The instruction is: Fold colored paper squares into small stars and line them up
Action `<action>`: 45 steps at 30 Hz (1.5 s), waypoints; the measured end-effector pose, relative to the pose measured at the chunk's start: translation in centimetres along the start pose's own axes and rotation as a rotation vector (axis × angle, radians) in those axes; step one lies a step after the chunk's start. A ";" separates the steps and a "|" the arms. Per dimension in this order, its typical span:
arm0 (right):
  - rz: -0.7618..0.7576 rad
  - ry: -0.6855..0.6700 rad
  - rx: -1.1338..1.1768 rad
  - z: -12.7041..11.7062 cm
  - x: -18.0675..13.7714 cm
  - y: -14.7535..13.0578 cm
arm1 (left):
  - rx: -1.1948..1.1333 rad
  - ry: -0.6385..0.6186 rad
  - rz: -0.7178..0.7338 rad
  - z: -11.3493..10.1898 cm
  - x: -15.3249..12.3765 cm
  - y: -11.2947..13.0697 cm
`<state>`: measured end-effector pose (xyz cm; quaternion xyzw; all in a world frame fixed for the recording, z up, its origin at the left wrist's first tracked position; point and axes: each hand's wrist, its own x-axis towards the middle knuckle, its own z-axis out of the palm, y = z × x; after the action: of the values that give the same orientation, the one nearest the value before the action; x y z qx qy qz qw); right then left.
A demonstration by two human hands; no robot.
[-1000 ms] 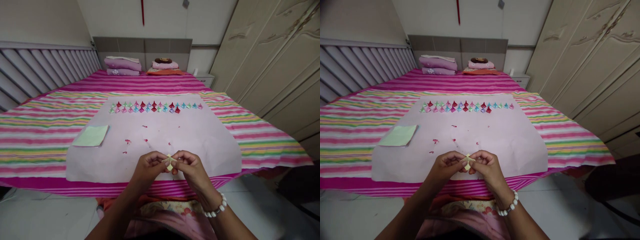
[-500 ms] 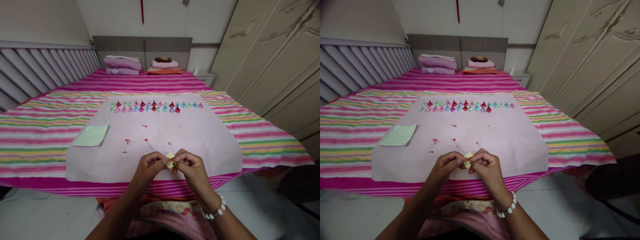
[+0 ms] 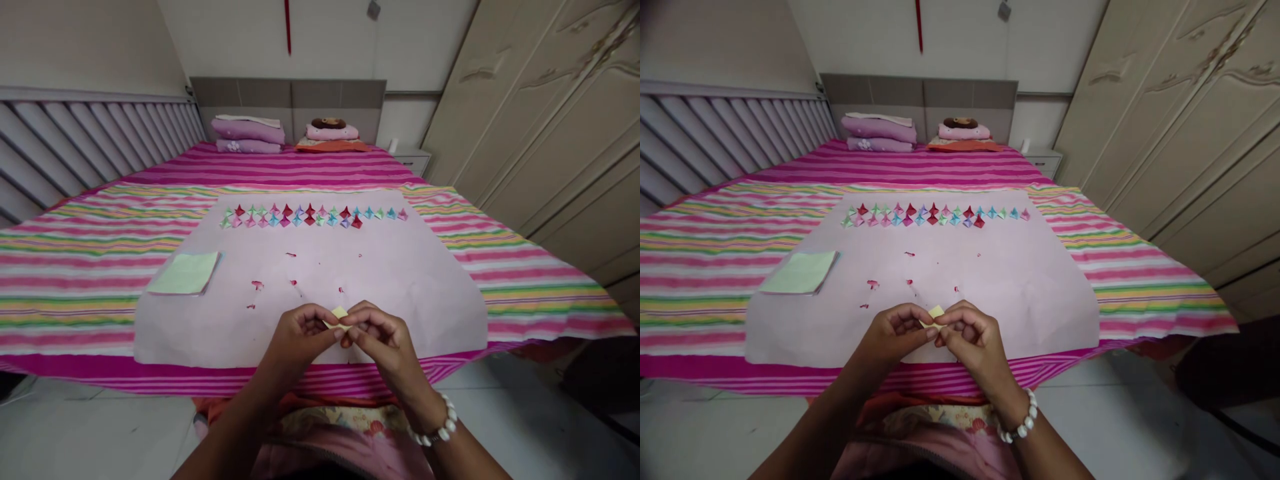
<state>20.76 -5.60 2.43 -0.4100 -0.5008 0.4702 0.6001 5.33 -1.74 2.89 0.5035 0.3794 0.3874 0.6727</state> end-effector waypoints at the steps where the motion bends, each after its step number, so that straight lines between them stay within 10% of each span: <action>1: 0.009 0.005 0.001 0.0 0.0 0.1 | 0.004 0.002 0.015 0.0 0.0 -0.1; 27: 0.116 0.110 0.130 -0.4 0.5 1.4 | -0.061 0.118 0.107 0.3 0.7 -0.9; 35: 0.074 0.218 0.128 0.1 0.7 1.8 | -0.393 0.151 -0.083 1.6 0.7 -2.3; 45: 0.200 -0.064 0.306 -1.2 0.5 2.0 | -0.842 -0.105 -0.372 0.8 0.1 -1.5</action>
<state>21.65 -4.71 0.41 -0.3466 -0.3990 0.6111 0.5893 6.35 -2.24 1.56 0.1289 0.2383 0.3542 0.8951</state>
